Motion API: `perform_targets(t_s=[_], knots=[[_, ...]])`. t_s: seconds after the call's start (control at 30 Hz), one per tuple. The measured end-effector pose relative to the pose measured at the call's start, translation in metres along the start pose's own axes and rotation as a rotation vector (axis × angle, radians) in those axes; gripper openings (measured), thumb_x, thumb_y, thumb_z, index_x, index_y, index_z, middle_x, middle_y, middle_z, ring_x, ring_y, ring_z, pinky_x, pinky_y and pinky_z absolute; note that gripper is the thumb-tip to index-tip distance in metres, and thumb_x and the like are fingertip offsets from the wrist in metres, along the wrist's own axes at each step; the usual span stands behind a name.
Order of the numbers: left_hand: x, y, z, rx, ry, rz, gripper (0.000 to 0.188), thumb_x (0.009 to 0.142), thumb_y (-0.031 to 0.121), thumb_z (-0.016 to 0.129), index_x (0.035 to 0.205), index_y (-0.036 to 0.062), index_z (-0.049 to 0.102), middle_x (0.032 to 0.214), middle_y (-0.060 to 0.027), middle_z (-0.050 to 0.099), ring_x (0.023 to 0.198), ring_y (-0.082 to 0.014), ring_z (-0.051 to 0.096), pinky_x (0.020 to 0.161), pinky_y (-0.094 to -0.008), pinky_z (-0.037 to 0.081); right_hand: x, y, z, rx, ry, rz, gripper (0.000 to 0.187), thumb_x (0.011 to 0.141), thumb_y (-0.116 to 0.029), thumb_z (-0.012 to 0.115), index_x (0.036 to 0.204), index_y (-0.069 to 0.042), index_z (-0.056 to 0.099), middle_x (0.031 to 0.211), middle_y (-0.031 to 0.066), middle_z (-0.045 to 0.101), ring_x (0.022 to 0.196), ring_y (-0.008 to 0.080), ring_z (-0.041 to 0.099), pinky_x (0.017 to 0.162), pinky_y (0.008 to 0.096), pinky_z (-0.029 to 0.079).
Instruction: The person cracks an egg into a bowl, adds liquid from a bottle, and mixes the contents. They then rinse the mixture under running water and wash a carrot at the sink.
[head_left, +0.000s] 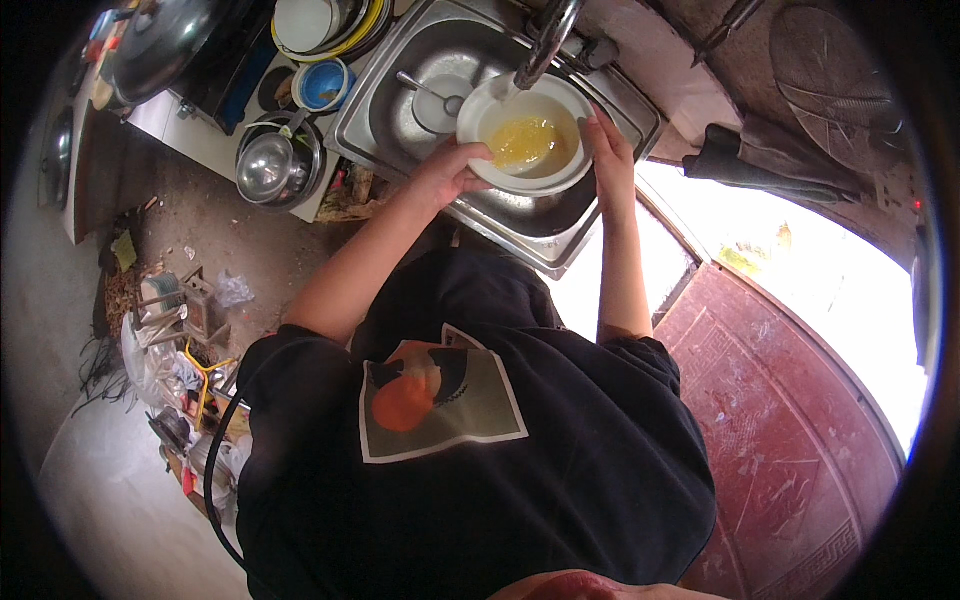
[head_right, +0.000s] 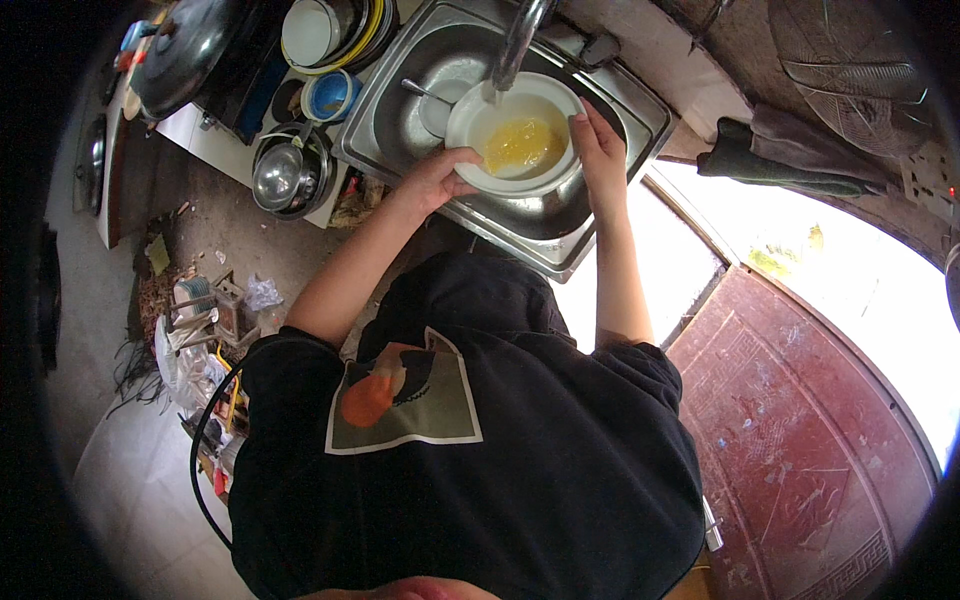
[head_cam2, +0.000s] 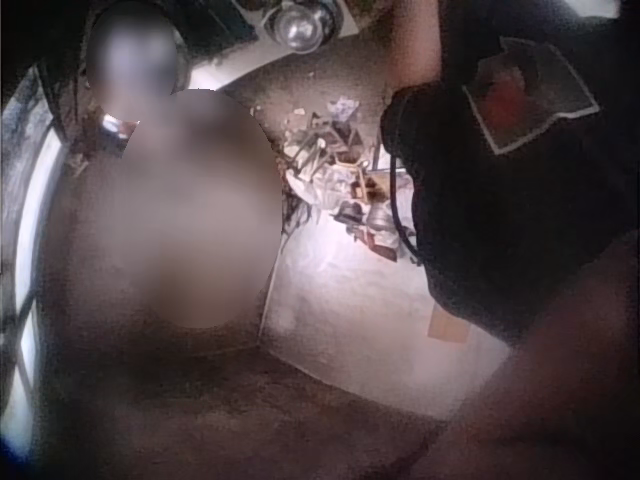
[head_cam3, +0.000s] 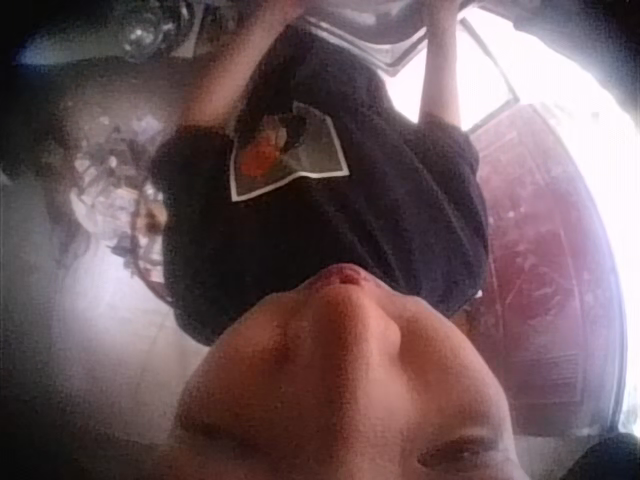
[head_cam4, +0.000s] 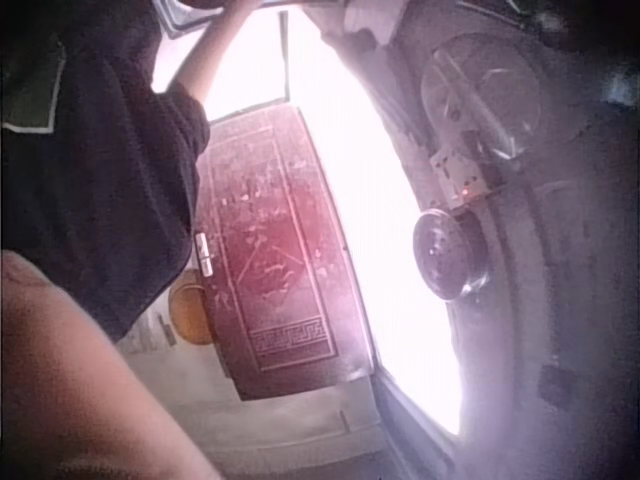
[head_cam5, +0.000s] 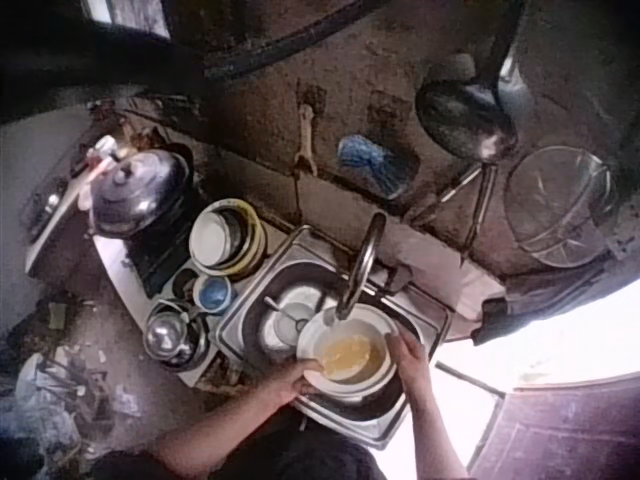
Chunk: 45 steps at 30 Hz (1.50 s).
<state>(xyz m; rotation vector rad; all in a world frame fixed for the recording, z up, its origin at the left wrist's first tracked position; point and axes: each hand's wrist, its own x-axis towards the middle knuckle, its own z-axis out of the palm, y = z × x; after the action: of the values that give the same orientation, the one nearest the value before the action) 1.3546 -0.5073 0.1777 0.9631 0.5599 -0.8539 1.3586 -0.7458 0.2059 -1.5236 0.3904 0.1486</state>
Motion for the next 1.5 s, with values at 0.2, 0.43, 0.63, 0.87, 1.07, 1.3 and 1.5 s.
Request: perform_targets(t_s=[0.2,0.43,0.63,0.87,1.07,1.3,1.5], knots=[[-0.014,0.011,0.003,0.024,0.043,0.262,0.051,0.074,0.009,0.065,0.123,0.0045,0.051,0.108,-0.0091,0.063,0.090,-0.0193,0.067,0.067,-0.0328,0.062,0.003,0.007,0.006,-0.014,-0.034,-0.035,0.042,0.098,-0.025,0.052,0.132,0.001,0.051,0.115,0.0054,0.062,0.105,0.0116,0.055,0.092,0.0236,0.042],[-0.014,0.017,0.008,0.156,0.156,0.285,0.048,0.075,0.009,0.065,0.121,0.0057,0.052,0.106,-0.0074,0.064,0.083,-0.0148,0.067,0.058,-0.0276,0.060,0.007,0.012,0.010,-0.003,0.031,-0.046,0.041,0.097,-0.024,0.054,0.131,0.000,0.053,0.109,0.0058,0.064,0.096,0.0107,0.057,0.087,0.0234,0.044],[-0.020,0.022,-0.007,0.160,0.151,0.266,0.046,0.076,0.010,0.066,0.120,0.0075,0.053,0.104,-0.0063,0.063,0.082,-0.0138,0.067,0.055,-0.0253,0.059,0.011,0.017,0.017,-0.132,-0.009,-0.052,0.040,0.097,-0.023,0.055,0.130,0.001,0.053,0.108,0.0046,0.064,0.097,0.0091,0.057,0.087,0.0224,0.043],[-0.016,0.018,0.000,0.154,0.119,0.233,0.051,0.078,0.016,0.069,0.125,0.0092,0.050,0.109,-0.0071,0.062,0.089,-0.0156,0.066,0.061,-0.0268,0.059,0.016,0.028,0.007,-0.199,0.030,-0.071,0.039,0.098,-0.023,0.054,0.128,0.001,0.055,0.107,0.0036,0.064,0.095,0.0078,0.056,0.087,0.0216,0.043],[-0.020,0.023,-0.002,0.239,0.139,0.195,0.049,0.081,0.021,0.069,0.124,0.0092,0.050,0.109,-0.0077,0.062,0.091,-0.0153,0.065,0.061,-0.0286,0.060,0.014,0.054,0.009,-0.187,0.091,-0.080,0.034,0.096,-0.022,0.055,0.122,0.000,0.060,0.085,0.0014,0.063,0.077,0.0059,0.054,0.070,0.0219,0.045],[-0.035,0.039,0.008,0.514,0.222,0.219,0.049,0.086,0.036,0.065,0.119,0.0023,0.055,0.103,-0.0089,0.064,0.083,-0.0168,0.067,0.055,-0.0300,0.058,0.002,0.074,0.013,-0.035,0.086,0.027,0.030,0.095,-0.020,0.055,0.110,0.004,0.065,0.077,-0.0028,0.061,0.069,0.0040,0.050,0.061,0.0211,0.041],[-0.045,0.048,0.005,0.822,0.310,0.338,0.055,0.087,0.053,0.057,0.101,0.0004,0.063,0.071,-0.0088,0.065,0.053,-0.0163,0.064,0.047,-0.0276,0.050,-0.006,0.084,0.024,0.149,-0.019,0.181,0.030,0.097,-0.020,0.053,0.107,0.006,0.065,0.089,0.0043,0.067,0.075,0.0079,0.058,0.071,0.0228,0.046]])
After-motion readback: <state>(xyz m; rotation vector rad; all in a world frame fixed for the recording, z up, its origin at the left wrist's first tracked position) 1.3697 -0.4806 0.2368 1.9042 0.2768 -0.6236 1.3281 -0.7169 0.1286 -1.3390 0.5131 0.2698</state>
